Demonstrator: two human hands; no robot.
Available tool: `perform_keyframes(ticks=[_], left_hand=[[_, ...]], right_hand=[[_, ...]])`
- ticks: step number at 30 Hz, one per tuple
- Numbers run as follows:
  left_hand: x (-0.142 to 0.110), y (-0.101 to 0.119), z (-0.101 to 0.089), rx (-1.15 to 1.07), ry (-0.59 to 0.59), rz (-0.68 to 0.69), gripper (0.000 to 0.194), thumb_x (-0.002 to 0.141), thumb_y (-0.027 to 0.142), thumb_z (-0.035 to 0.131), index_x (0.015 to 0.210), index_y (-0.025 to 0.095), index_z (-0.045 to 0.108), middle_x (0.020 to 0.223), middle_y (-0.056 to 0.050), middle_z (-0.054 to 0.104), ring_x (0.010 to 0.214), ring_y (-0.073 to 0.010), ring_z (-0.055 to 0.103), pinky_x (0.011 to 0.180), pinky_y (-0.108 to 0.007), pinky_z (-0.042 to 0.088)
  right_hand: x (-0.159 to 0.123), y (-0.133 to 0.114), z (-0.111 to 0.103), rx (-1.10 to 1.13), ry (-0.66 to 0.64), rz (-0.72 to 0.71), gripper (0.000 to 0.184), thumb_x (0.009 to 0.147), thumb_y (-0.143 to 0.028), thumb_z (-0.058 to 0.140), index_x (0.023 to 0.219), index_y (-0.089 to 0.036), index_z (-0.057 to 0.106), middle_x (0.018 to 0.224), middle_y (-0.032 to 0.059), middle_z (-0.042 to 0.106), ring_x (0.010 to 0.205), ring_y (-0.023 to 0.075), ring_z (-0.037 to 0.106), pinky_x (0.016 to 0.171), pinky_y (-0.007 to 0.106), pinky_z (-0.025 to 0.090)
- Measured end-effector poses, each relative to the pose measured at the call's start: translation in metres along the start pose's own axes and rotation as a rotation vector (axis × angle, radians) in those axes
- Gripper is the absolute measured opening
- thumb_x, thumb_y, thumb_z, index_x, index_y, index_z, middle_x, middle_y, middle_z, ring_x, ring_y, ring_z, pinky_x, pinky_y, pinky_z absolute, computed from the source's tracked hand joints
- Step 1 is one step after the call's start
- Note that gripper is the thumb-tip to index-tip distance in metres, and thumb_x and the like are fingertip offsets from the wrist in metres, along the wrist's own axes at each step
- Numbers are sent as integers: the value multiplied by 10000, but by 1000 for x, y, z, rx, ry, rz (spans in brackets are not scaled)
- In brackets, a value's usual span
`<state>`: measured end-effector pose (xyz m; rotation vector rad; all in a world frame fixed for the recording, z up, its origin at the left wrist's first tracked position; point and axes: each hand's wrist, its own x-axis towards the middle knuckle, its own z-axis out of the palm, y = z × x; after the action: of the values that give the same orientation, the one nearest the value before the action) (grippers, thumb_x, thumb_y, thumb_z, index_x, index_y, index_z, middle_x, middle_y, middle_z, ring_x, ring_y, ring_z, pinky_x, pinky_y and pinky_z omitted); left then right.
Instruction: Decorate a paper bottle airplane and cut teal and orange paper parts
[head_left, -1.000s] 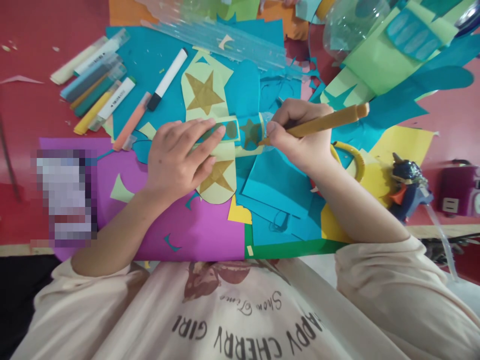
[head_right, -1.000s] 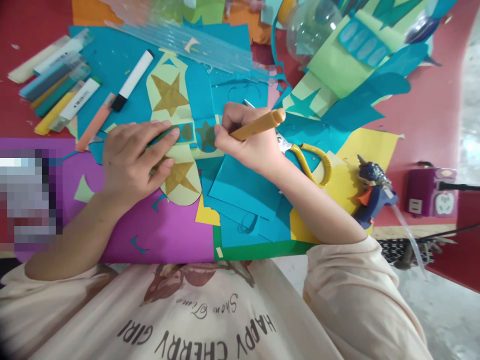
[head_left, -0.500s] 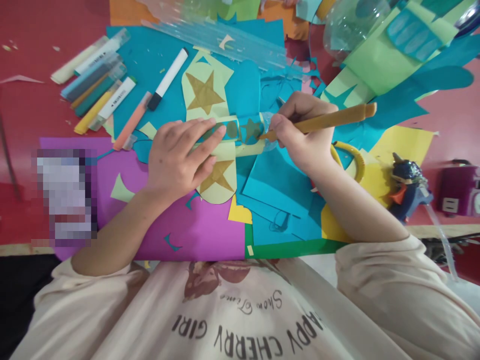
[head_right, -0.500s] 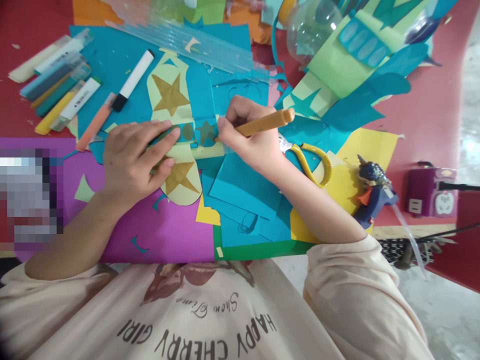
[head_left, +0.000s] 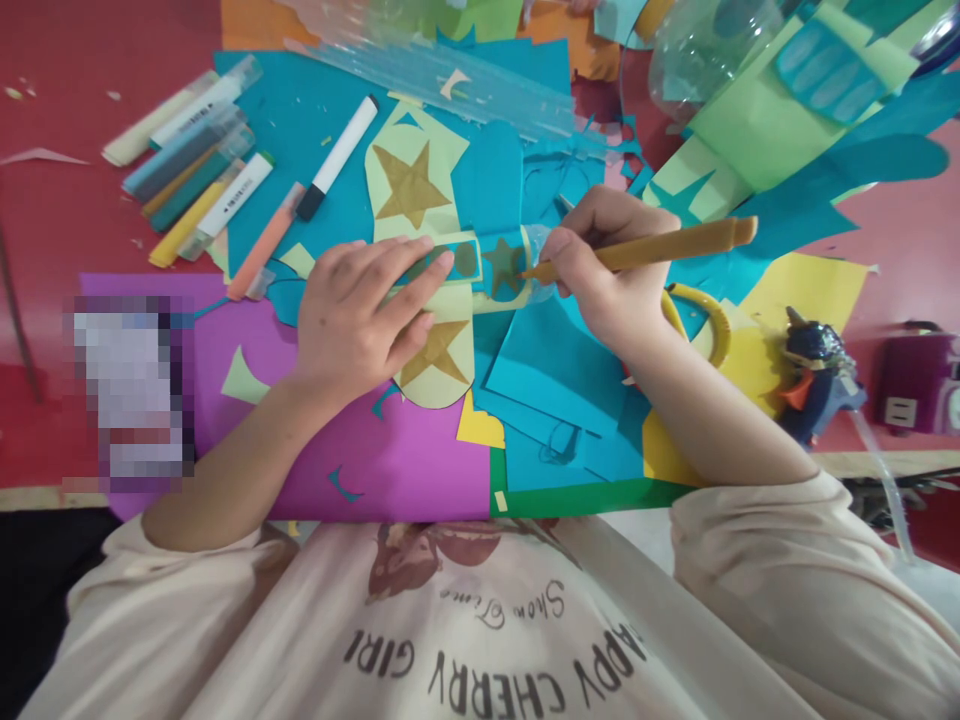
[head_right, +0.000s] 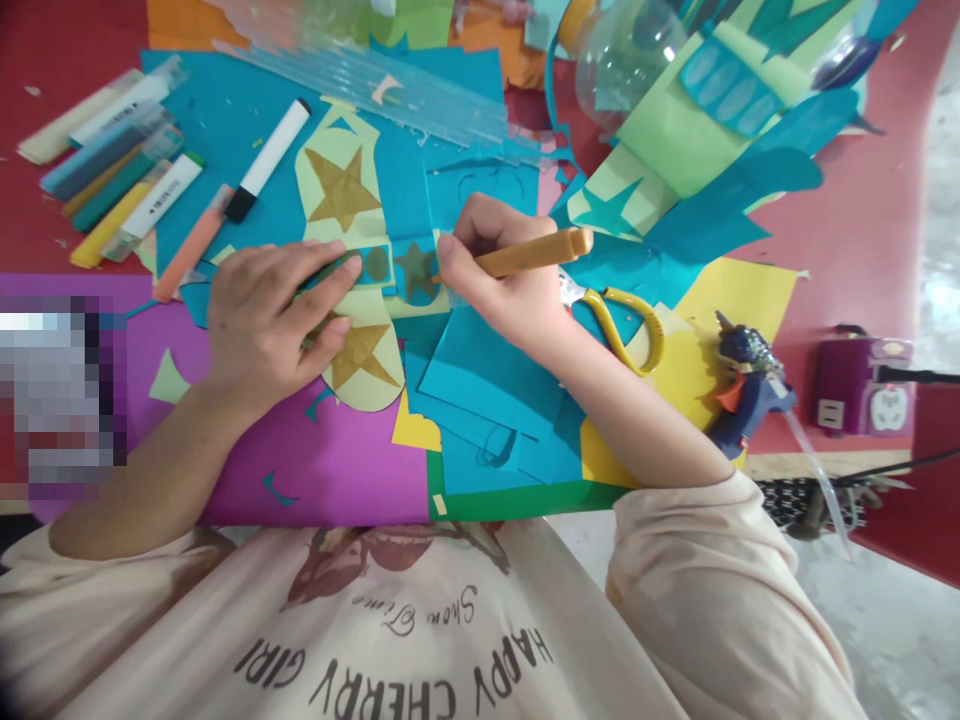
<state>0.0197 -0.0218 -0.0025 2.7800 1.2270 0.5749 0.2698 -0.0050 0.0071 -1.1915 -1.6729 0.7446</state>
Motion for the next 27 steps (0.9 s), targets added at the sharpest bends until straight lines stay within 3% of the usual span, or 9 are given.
perform_keyframes(ticks=[9, 13, 20, 27], left_hand=[[0, -1, 1, -27, -3, 7, 475, 1007, 393, 351, 1474, 357, 425, 1427, -64, 595, 1311, -303, 571, 1100, -518, 432], [1, 0, 0, -36, -19, -15, 468, 1010, 412, 330, 1465, 383, 434, 1404, -44, 612, 1318, -298, 565, 1109, -519, 431], [0, 0, -1, -43, -29, -18, 471, 1011, 420, 322, 1474, 414, 409, 1414, -33, 603, 1329, -288, 555, 1117, -519, 428], [0, -1, 2, -57, -11, -12, 468, 1010, 430, 340, 1466, 381, 431, 1408, -50, 608, 1315, -297, 566, 1102, -522, 432]], right_hand=[[1, 1, -1, 34, -30, -5, 388, 841, -504, 585, 595, -252, 423, 547, -33, 433, 498, 118, 393, 505, 300, 401], [0, 1, 0, 42, -25, 32, 375, 844, -522, 577, 619, -260, 434, 559, -29, 432, 519, 132, 420, 508, 301, 415], [0, 2, -1, -3, -12, -30, 392, 855, -486, 581, 578, -249, 438, 551, -21, 474, 507, 124, 437, 515, 305, 453], [-1, 8, -3, 0, -55, -52, 412, 865, -519, 604, 584, -243, 486, 564, -18, 530, 558, 136, 532, 594, 328, 541]])
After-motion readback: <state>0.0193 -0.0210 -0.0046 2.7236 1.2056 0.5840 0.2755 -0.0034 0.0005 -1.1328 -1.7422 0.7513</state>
